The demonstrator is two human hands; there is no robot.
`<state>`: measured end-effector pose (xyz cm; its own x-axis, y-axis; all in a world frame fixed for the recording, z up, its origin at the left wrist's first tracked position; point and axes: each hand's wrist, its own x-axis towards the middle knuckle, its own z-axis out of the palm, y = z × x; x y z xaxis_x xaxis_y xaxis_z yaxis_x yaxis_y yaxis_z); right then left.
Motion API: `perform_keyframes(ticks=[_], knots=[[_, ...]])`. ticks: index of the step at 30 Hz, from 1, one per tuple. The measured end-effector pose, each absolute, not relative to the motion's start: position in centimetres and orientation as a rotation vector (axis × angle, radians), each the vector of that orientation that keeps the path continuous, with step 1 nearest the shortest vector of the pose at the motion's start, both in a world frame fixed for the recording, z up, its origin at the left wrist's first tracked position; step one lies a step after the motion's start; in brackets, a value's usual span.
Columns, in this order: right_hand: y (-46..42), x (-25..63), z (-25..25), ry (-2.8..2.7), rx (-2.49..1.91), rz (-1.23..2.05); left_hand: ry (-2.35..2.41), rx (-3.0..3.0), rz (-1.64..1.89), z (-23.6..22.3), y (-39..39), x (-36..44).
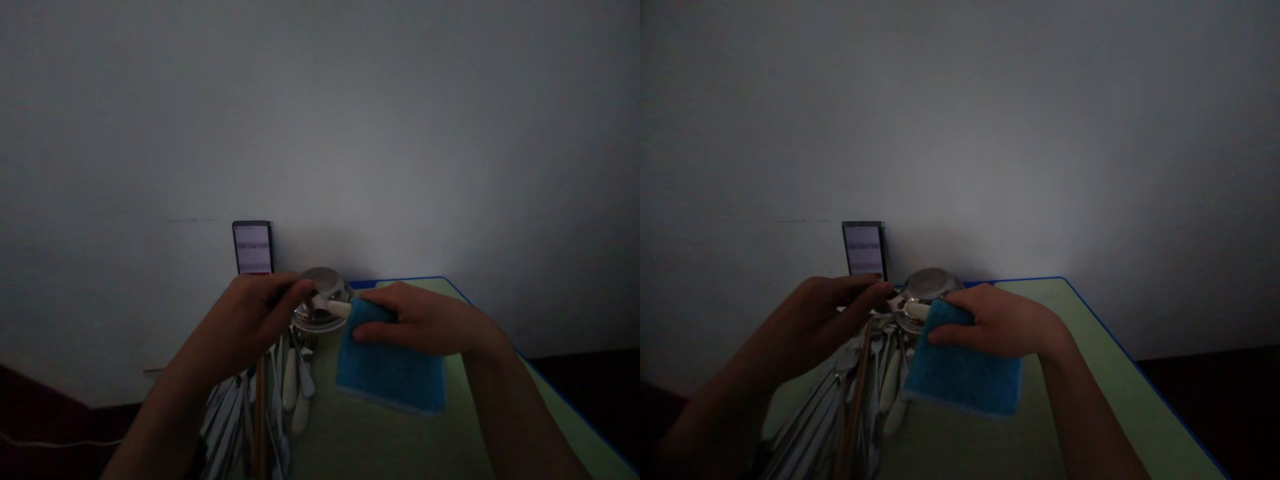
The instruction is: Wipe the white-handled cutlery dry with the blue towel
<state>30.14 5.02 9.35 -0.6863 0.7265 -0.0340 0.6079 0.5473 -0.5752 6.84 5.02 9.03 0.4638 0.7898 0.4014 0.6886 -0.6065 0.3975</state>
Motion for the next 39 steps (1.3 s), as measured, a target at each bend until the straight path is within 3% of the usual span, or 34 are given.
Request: perform_keyframes(ticks=[10,18,24,29,32,36,39], knots=[[5.0,28.5,9.1,-2.582,-0.967,0.634,1.257,2.678,0.611,8.9,4.5,9.3],[5.1,30.5,9.6,-2.506,-1.115,1.078,1.266,2.588,0.757,9.1,5.4,6.6],[5.0,31.1,9.5,-2.481,-1.151,1.06,1.337,2.439,0.823,8.9,5.6,5.8],[5.0,30.4,9.6,-2.465,-1.103,0.984,1.45,2.073,1.165,8.6,6.1,5.6],[5.1,29.7,9.4,-2.446,-1.071,0.91,1.275,1.779,1.319,8.0,6.2,7.1],[5.3,29.1,8.9,-2.38,-0.984,0.853,0.982,1.651,1.11,7.1,5.8,9.8],[5.4,29.4,8.6,-2.342,-1.03,0.834,0.979,1.637,1.142,6.9,5.6,10.5]])
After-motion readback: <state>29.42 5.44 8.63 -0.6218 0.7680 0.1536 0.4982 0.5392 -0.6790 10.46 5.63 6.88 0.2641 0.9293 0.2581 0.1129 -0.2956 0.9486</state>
